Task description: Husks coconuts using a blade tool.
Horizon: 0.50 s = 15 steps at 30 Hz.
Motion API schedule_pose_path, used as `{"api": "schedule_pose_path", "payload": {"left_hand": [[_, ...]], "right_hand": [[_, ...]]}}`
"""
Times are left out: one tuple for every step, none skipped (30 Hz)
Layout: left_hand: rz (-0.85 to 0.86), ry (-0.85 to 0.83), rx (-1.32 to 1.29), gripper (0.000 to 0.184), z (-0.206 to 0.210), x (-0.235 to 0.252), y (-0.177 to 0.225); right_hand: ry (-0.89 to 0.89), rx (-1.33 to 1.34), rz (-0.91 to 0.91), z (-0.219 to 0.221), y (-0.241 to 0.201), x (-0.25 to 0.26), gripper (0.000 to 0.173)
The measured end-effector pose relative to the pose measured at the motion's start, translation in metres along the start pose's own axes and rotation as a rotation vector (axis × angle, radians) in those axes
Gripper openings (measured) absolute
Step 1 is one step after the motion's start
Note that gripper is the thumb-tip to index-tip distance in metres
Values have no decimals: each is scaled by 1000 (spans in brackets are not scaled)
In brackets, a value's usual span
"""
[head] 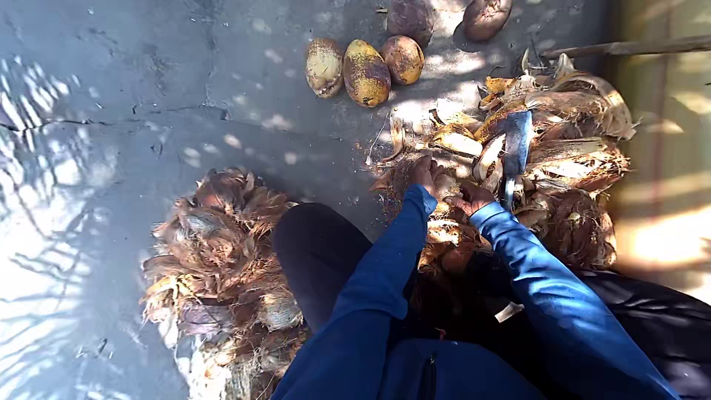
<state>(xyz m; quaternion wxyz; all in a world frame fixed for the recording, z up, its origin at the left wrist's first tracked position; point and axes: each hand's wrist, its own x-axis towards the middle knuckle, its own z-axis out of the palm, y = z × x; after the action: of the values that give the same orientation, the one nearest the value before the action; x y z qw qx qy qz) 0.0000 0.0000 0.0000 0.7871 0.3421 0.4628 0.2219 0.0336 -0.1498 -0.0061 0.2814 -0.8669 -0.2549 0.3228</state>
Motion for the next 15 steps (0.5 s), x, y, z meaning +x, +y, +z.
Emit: {"api": "schedule_pose_path", "payload": {"left_hand": [[18, -18, 46, 23, -3, 3, 2], [69, -63, 131, 22, -8, 5, 5], [141, -134, 272, 31, -16, 6, 9], [231, -201, 442, 40, -23, 7, 12], [319, -282, 615, 45, -32, 7, 12], [418, -366, 782, 47, -40, 7, 9], [527, -445, 915, 45, -46, 6, 2], [609, -500, 1006, 43, -50, 5, -7], [674, -521, 1075, 45, -52, 2, -15], [703, -515, 1127, 49, -51, -1, -19], [706, -489, 1158, 52, -50, -4, -22], [711, -447, 1169, 52, -47, -4, -24], [708, -403, 1175, 52, -43, -3, -26], [689, -369, 1179, 52, -39, 0, -28], [642, -341, 1189, 53, -36, 4, -29]], "right_hand": [[-9, -21, -12, 2, 1, 0, 51], [12, -33, -40, 3, 0, -1, 48], [37, -43, -79, 3, -3, -2, 47], [47, -78, -112, 0, -7, -1, 47], [13, -127, -113, -5, -13, 0, 47], [-77, -197, -73, -13, -24, 2, 48], [-175, -267, -38, -21, -34, 5, 49], [-252, -332, -21, -27, -40, 9, 49], [-298, -372, -26, -31, -42, 12, 47], [-306, -379, -52, -31, -38, 15, 45], [-309, -375, -70, -31, -35, 15, 44], [-293, -359, -90, -31, -33, 13, 42], [-266, -338, -115, -30, -29, 12, 42], [-211, -311, -165, -26, -20, 14, 40], [-140, -289, -232, -19, -10, 16, 37]]}}
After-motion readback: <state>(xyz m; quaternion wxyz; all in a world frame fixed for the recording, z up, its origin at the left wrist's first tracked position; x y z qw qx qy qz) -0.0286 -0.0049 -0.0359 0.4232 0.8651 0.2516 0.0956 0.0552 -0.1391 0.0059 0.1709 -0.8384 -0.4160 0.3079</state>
